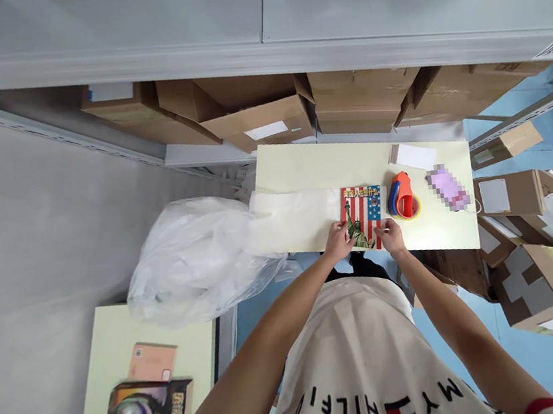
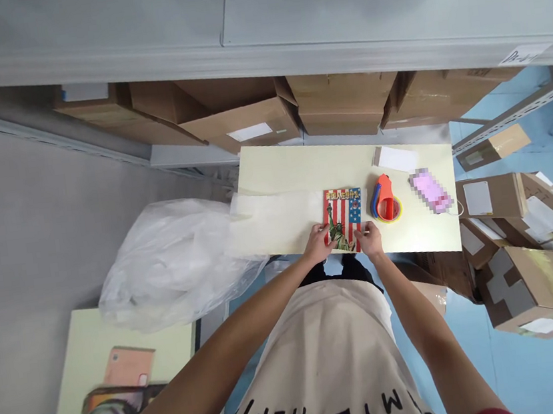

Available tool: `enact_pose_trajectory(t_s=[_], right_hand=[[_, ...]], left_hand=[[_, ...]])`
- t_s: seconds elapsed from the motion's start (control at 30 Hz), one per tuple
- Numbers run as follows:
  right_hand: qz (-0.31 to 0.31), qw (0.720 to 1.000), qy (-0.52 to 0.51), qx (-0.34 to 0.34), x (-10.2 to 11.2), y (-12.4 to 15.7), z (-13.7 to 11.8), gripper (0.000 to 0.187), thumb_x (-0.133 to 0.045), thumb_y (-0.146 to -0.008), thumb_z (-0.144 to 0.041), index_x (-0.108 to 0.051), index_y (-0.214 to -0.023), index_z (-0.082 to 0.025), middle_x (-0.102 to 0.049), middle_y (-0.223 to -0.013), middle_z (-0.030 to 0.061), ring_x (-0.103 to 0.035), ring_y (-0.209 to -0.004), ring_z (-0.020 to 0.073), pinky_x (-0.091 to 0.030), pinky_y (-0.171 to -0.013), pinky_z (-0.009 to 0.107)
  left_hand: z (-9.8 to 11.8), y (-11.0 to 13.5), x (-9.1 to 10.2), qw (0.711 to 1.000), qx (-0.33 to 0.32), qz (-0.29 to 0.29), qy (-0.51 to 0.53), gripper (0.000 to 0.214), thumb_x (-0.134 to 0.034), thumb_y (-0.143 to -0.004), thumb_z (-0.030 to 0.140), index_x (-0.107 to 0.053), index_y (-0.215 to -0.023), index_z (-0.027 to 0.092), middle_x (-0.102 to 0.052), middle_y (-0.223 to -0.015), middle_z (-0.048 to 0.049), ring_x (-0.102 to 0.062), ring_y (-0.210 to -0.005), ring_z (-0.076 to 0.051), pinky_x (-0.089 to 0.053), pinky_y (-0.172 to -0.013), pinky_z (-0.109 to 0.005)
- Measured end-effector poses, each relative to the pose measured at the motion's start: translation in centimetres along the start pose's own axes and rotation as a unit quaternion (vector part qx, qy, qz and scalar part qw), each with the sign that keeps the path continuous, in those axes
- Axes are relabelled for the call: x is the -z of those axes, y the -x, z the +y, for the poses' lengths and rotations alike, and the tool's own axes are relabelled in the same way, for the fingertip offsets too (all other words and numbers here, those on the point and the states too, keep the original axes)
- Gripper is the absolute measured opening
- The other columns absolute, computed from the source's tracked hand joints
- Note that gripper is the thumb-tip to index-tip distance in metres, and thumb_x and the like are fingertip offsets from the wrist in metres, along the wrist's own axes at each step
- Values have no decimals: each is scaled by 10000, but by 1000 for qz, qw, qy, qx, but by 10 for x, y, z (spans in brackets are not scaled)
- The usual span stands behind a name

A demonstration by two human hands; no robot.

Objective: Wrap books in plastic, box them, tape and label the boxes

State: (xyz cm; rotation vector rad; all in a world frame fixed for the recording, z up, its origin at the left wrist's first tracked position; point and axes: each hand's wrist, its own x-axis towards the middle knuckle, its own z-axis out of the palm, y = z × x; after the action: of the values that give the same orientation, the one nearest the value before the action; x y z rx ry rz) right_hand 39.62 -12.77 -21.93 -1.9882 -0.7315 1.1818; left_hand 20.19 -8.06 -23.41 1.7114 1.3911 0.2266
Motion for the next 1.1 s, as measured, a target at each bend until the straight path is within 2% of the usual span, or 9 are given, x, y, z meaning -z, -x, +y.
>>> enact_pose_trajectory(t_s=[0.13,0.23,0.37,0.47,0.6,0.73,0.83,0.93,1.1], right_hand=[[33,999,5,8,17,24,-10,347,-642,-687,-526,-494,-814,-240,-642,-762,13,-608,-645,179,-525,-614,331],[45,998,15,27,20,41,-24,318,-641,-709,-495,-500,-843,-244,-637,-751,4,-618,-645,183,-531,-617,329],[4,997,26,67,1,52,-47,306,-659,-725,-430,-496,-906,-244,-646,-789,6,-622,-666,179,-539,-632,326],[-51,992,27,110,-20,54,-58,327,-653,-741,-367,-496,-995,-234,-645,-891,28,-623,-736,183,-547,-659,338],[-98,973,78,194,-41,53,-60,411,-687,-756,-350,-555,-1130,-241,-591,-1115,87,-588,-1017,248,-547,-802,413],[-165,957,106,214,-60,45,-55,532,-726,-771,-340,-585,-1283,-312,-532,-1199,96,-488,-1234,297,-519,-931,477],[-199,951,92,219,-75,35,-48,579,-754,-757,-345,-587,-1311,-316,-548,-1233,93,-489,-1258,293,-485,-1019,499],[-194,956,78,208,-87,27,-41,553,-745,-767,-360,-601,-1295,-278,-581,-1260,106,-534,-1236,292,-464,-1056,512],[-170,965,83,181,-100,20,-29,508,-769,-711,-334,-654,-1199,-253,-612,-1280,112,-567,-1244,324,-466,-1058,541]], left_hand=[[27,-3,-3,996,-22,-24,81,444,-721,-795,324,-674,-1218,199,-605,-1281,-123,-546,-1269,-291,-433,-1112,-434],[52,1,-2,985,-62,-45,155,437,-682,-844,378,-668,-1239,190,-612,-1313,-134,-561,-1259,-289,-444,-1100,-431],[74,12,14,961,-78,-84,250,480,-621,-891,421,-622,-1302,171,-645,-1274,-136,-651,-1111,-255,-527,-985,-381],[76,19,38,954,-70,-82,281,440,-571,-923,427,-632,-1270,164,-689,-1178,-120,-679,-1029,-235,-559,-903,-342],[59,21,70,972,-56,-13,226,323,-596,-901,385,-701,-1134,188,-706,-1086,-83,-677,-956,-207,-555,-876,-314],[26,13,89,988,-2,38,150,192,-630,-839,317,-743,-930,191,-699,-873,-47,-658,-776,-173,-551,-772,-289],[0,2,95,984,65,45,158,153,-615,-816,291,-724,-786,188,-689,-738,-20,-651,-719,-173,-536,-714,-284],[-22,-9,95,977,107,48,178,139,-610,-794,276,-698,-744,180,-690,-679,-5,-652,-685,-175,-535,-684,-289],[-44,-23,90,969,164,76,170,154,-638,-766,200,-678,-912,168,-746,-873,-74,-707,-810,-206,-557,-736,-305]])
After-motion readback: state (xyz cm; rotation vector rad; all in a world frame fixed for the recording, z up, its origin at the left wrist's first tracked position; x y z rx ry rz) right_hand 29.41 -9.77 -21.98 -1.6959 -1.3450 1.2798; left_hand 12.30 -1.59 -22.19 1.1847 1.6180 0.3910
